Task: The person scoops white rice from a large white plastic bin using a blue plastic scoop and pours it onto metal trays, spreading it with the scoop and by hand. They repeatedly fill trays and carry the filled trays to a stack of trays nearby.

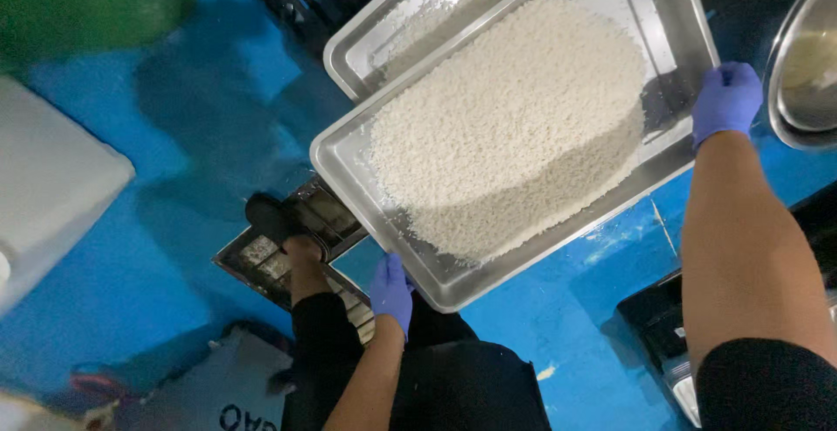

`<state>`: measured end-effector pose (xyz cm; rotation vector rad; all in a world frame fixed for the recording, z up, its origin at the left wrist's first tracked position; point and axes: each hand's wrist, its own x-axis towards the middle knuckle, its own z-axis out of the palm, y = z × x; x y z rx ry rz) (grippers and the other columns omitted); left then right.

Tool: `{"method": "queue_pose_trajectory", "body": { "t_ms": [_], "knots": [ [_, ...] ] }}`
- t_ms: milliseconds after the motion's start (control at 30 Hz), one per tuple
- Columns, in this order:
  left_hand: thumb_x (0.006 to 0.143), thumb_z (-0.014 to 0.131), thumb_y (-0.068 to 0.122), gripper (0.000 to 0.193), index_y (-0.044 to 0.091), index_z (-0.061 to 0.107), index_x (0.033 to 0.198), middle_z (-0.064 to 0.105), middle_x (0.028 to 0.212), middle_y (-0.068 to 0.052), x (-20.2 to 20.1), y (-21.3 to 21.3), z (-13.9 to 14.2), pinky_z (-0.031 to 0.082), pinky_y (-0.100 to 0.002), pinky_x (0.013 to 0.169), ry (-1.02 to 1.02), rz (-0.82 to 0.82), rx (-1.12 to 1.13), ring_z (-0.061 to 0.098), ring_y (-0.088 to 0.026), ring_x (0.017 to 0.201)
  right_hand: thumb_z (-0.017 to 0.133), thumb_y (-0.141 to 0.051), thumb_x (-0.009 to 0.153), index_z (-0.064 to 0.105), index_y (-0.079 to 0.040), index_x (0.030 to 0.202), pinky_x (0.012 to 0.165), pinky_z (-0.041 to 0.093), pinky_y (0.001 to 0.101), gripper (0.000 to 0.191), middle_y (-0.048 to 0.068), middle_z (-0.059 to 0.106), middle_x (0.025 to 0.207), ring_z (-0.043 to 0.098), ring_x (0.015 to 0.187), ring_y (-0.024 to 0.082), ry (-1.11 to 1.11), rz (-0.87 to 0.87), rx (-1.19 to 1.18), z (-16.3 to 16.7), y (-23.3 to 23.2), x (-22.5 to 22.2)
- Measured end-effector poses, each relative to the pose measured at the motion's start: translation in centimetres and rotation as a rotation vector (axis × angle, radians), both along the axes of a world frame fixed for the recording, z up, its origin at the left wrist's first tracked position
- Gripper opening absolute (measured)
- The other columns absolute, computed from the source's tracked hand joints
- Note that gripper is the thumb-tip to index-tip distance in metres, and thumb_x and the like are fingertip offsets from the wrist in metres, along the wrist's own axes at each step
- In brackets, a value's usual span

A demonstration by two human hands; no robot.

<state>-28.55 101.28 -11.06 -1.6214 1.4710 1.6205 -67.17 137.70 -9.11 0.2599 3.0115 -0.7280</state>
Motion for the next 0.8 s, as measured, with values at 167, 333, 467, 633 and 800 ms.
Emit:
{"method": "queue_pose_trajectory", "body": {
  "t_ms": [167,333,467,633,800],
  "knots": [
    [0.103,0.052,0.037,0.042,0.014,0.059,0.138,0.069,0.102,-0.005,-1.0,0.6,-1.6,0.056,-0.032,0.062,-0.086,0.066,0.131,0.065,-0.015,0.079,0.064,-0.002,0.095,0.075,0.001,0.109,0.085,0.053,0.0377,0.018,0.019,0.073,0.104,0.07,0.093,0.028,-0.084,0.057,0.037,-1.4,-0.1,-1.1],
    [0.104,0.052,0.035,0.039,0.013,0.061,0.135,0.07,0.1,-0.005,-1.5,0.2,-1.9,0.056,-0.033,0.063,-0.13,0.063,0.183,0.069,-0.015,0.082,0.063,-0.004,0.095,0.073,-0.001,0.111,0.083,0.054,0.033,0.02,0.014,0.074,0.104,0.069,0.093,0.022,-0.126,-0.099,-0.052,-2.3,-0.3,-0.8],
    [0.104,0.052,0.033,0.035,0.01,0.064,0.127,0.071,0.097,-0.005,-1.3,0.5,-2.3,0.059,-0.032,0.064,-0.116,0.006,0.136,0.071,-0.016,0.082,0.066,0.001,0.095,0.074,0.002,0.11,0.083,0.053,0.0324,0.018,0.014,0.074,0.102,0.069,0.091,0.018,-0.065,-0.001,0.002,-2.5,-0.2,-1.3],
    [0.104,0.054,0.032,0.032,0.008,0.066,0.121,0.069,0.091,-0.006,-1.0,0.8,-2.5,0.058,-0.033,0.063,-0.042,-0.029,0.107,0.067,-0.017,0.079,0.062,0.004,0.093,0.075,0.001,0.109,0.08,0.053,0.0301,0.021,0.01,0.075,0.099,0.067,0.088,0.014,-0.043,-0.033,-0.035,-2.6,-0.7,-1.7],
    [0.104,0.052,0.033,0.034,0.007,0.067,0.12,0.071,0.089,-0.009,-1.1,0.4,-2.3,0.057,-0.034,0.06,-0.062,-0.102,0.09,0.069,-0.017,0.075,0.061,0.001,0.097,0.075,0.001,0.111,0.076,0.051,0.0317,0.02,0.012,0.072,0.097,0.065,0.086,0.014,-0.139,0.013,0.044,-1.4,-1.1,-1.5]
  ]
}}
